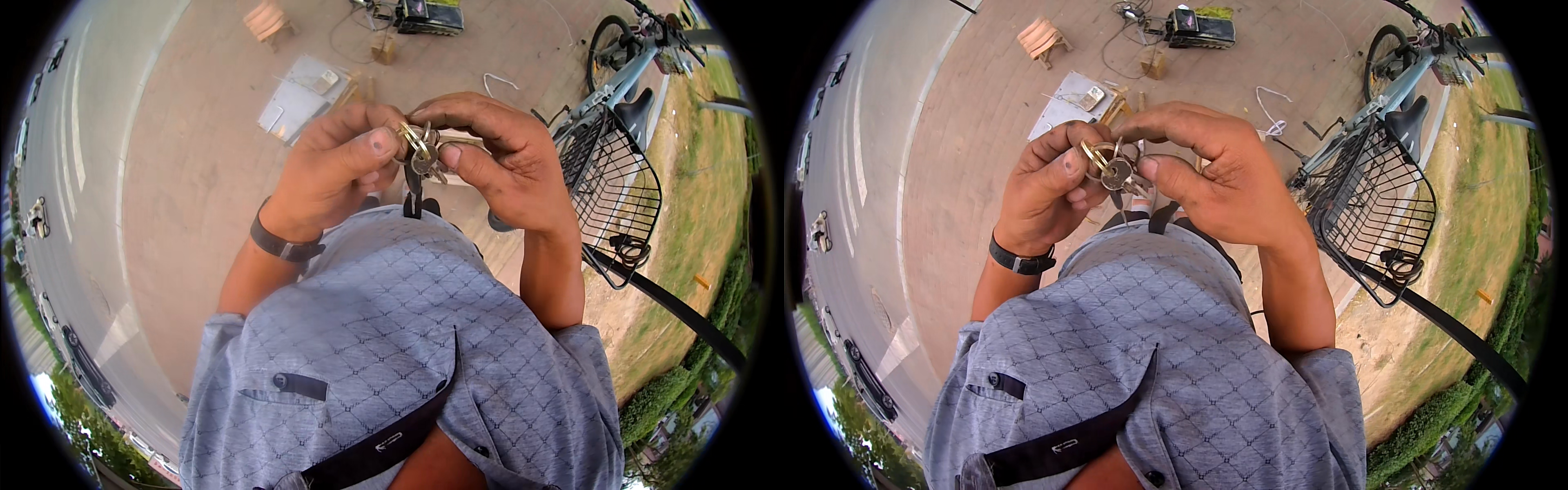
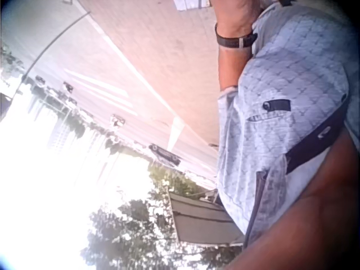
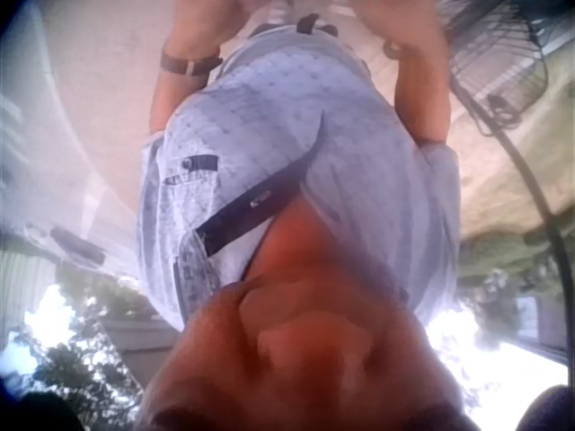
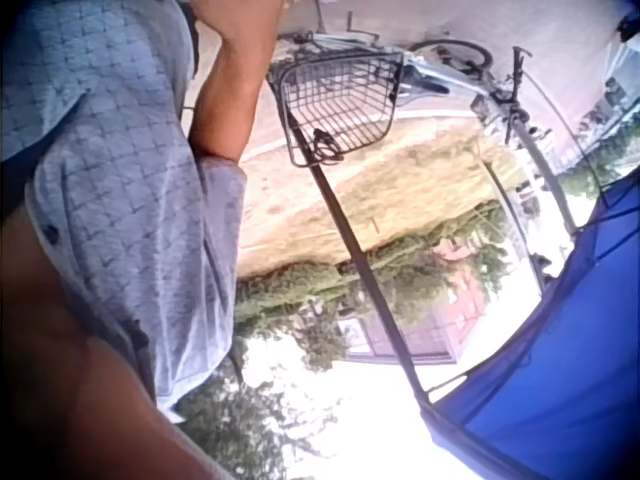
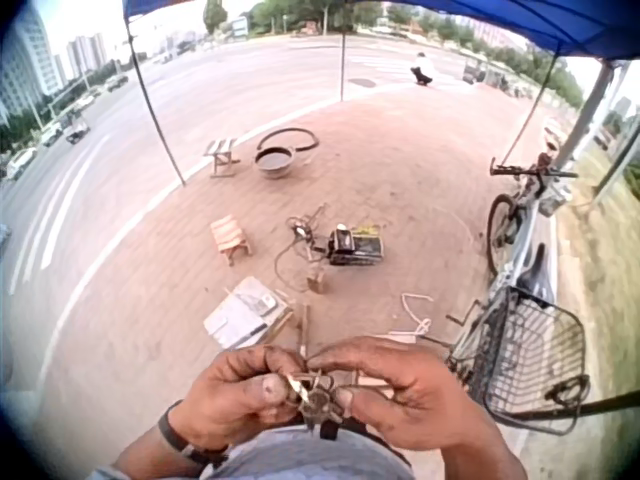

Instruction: The person retrieves a metal ring and several keys from a cluttered drawer, then attaches the keys to the ring one by one. The person repeatedly adjusts and inspects the assembled keyring while standing near a workbench.

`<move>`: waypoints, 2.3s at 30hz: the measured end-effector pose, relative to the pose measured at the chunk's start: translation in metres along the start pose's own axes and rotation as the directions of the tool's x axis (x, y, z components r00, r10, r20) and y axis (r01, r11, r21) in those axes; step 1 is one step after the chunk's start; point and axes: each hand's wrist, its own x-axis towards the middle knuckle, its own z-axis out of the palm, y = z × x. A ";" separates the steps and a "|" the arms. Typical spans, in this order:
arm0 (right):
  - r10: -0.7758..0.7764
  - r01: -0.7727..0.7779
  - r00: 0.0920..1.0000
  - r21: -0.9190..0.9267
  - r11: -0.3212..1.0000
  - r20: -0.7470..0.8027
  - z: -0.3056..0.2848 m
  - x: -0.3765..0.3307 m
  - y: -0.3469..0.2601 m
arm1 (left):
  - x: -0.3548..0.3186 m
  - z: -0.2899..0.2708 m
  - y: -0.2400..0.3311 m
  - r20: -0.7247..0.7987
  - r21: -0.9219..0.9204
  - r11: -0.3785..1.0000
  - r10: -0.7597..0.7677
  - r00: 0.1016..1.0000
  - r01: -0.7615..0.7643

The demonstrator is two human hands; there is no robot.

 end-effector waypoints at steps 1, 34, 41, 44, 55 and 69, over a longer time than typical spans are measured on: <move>0.040 -0.040 0.999 0.011 0.999 0.001 0.001 0.001 0.000 | 0.001 -0.002 0.001 -0.014 0.004 1.000 0.004 1.000 -0.004; 0.139 -0.149 0.962 -0.028 0.988 -0.236 0.014 0.005 0.001 | 0.014 -0.016 0.005 0.032 0.313 0.943 0.110 0.993 -0.114; -0.180 0.078 0.934 -0.315 0.946 -0.308 0.018 -0.001 -0.001 | 0.012 -0.001 0.010 -0.163 0.333 0.942 0.097 0.982 -0.038; -0.237 0.130 0.934 -0.362 0.923 -0.268 0.022 -0.003 0.003 | 0.013 0.002 0.006 -0.137 0.413 0.908 0.134 0.981 -0.066; -0.018 -0.037 0.947 -0.167 0.985 -0.320 0.016 -0.008 0.001 | 0.011 0.013 0.008 0.040 0.632 0.749 0.226 0.973 -0.200; -0.303 0.164 0.919 -0.455 0.875 -0.251 0.015 -0.006 0.006 | 0.006 0.013 0.009 0.109 0.774 0.573 0.298 0.948 -0.269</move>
